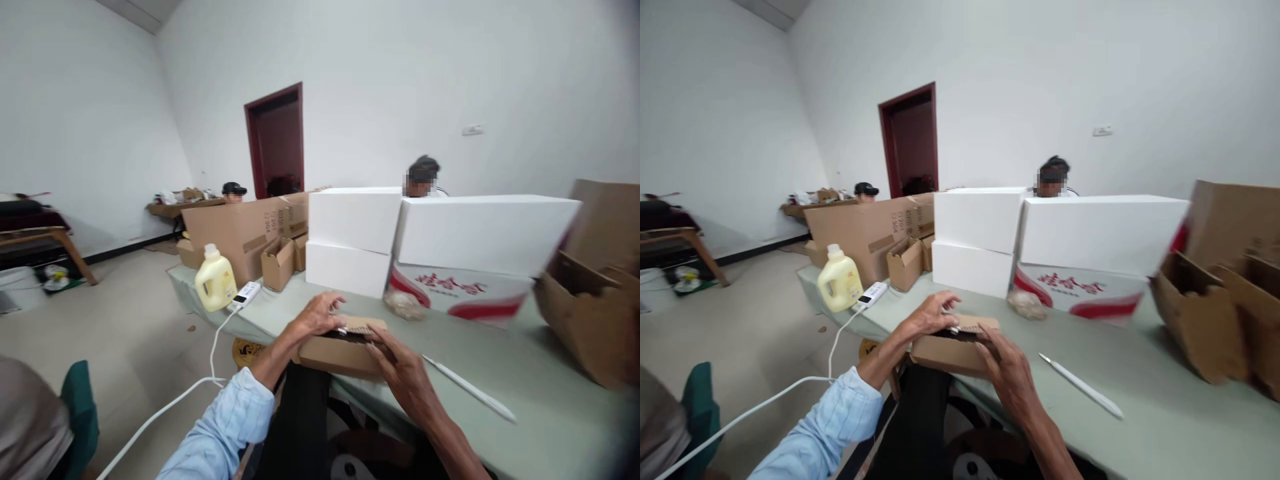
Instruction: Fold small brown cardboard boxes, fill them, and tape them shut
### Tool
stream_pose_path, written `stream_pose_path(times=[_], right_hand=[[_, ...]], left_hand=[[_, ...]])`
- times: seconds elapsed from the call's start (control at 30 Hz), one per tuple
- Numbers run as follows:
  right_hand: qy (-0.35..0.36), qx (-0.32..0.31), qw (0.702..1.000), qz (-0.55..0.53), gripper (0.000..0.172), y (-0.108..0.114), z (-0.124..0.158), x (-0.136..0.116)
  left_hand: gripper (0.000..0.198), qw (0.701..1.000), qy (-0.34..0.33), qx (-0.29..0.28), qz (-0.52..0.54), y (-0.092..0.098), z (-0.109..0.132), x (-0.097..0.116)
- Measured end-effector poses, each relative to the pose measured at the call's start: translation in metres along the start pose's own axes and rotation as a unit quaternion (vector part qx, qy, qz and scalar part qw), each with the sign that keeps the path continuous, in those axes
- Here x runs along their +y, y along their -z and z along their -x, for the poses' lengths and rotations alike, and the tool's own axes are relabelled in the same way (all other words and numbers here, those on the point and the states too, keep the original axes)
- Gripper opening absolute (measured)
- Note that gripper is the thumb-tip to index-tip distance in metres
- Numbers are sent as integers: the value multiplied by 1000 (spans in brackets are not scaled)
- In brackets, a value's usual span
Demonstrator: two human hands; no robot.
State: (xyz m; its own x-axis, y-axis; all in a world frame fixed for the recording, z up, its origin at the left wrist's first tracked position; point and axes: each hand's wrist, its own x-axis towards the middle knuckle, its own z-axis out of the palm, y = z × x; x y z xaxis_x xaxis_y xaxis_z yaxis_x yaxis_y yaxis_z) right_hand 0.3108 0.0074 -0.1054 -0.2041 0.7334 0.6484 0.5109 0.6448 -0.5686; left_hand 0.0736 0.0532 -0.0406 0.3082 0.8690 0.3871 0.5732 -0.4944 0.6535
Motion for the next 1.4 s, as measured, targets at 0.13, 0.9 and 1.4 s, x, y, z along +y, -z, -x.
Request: stream_pose_path(times=[0.13,0.9,1.4], right_hand=[[0,7,1000,20,48,-3,-6,25],[-16,7,998,64,58,-4,-12,29],[56,24,996,61,54,-8,6,20]], left_hand=[[15,998,-45,-11,-39,4,-4,2],[17,978,-121,-64,-157,4,8,2],[18,1000,6,2,-20,14,-1,16]])
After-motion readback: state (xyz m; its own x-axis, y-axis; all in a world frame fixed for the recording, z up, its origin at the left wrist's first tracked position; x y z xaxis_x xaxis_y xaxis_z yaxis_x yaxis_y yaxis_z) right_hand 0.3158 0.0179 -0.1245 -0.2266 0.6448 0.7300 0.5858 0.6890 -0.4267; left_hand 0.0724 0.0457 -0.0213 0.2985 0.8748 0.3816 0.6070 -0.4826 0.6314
